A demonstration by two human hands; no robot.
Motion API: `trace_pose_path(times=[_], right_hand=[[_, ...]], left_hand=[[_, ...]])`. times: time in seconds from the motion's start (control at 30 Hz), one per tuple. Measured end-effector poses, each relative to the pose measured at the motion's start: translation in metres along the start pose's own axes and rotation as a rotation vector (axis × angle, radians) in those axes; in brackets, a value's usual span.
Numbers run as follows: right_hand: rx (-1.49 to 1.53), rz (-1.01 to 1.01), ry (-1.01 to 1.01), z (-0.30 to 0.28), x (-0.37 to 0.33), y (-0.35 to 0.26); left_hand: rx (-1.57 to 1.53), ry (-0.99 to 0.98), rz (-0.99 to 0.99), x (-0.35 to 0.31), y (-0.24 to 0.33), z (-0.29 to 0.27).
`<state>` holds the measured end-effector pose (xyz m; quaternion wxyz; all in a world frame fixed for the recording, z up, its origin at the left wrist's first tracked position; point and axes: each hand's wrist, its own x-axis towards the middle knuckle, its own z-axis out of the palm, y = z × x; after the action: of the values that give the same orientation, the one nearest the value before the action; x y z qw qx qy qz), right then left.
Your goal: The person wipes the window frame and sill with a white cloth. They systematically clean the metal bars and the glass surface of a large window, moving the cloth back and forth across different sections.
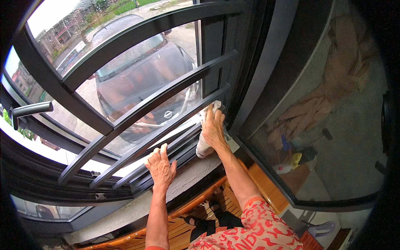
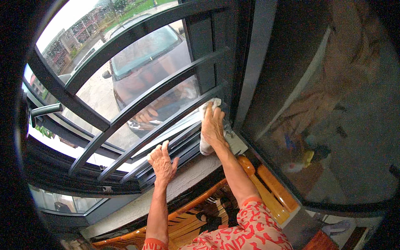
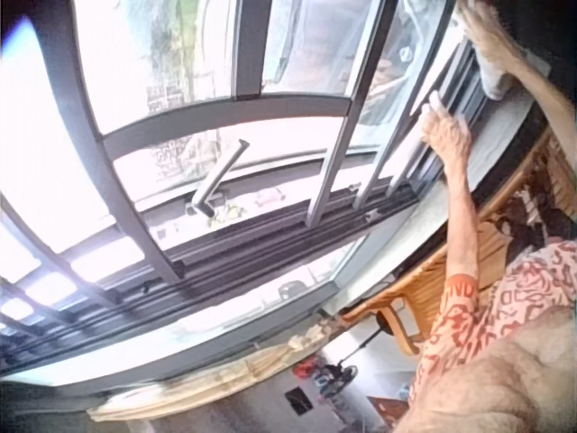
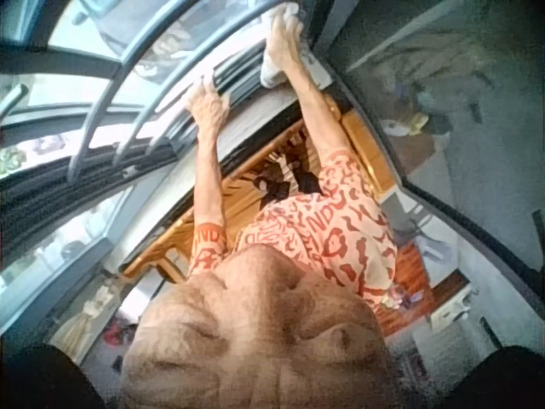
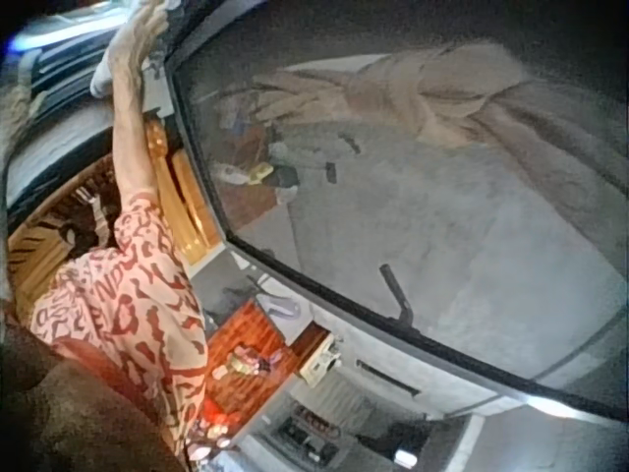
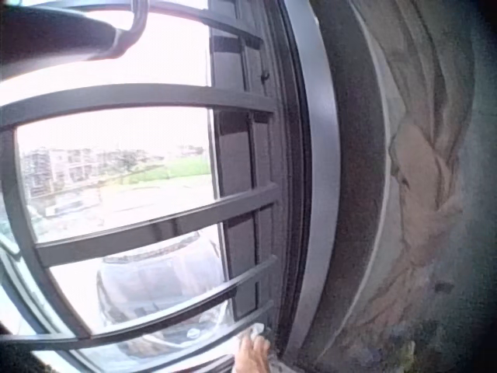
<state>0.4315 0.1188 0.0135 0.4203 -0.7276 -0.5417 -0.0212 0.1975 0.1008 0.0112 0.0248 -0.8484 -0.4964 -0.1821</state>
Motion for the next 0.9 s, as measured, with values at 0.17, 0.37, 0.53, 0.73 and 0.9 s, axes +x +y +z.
trace_pose_path(times=[0.17,0.37,0.53,0.73,0.9], right_hand=[[-0.111,-0.164,0.139,-0.005,-0.012,0.0],[0.342,0.115,0.256,-0.025,-0.015,-0.005],[1.002,0.296,0.415,-0.062,0.039,-0.019],[1.537,0.443,0.336,-0.045,0.05,-0.024],[1.563,0.397,0.214,-0.04,0.038,-0.035]], left_hand=[[-0.01,0.001,-0.003,0.003,0.005,-0.003],[0.01,-0.01,-0.008,0.003,0.002,-0.003],[-0.006,-0.033,-0.01,0.003,0.006,-0.003],[0.003,-0.003,-0.013,0.002,0.008,-0.002],[-0.001,0.027,-0.013,0.004,0.01,-0.003]])
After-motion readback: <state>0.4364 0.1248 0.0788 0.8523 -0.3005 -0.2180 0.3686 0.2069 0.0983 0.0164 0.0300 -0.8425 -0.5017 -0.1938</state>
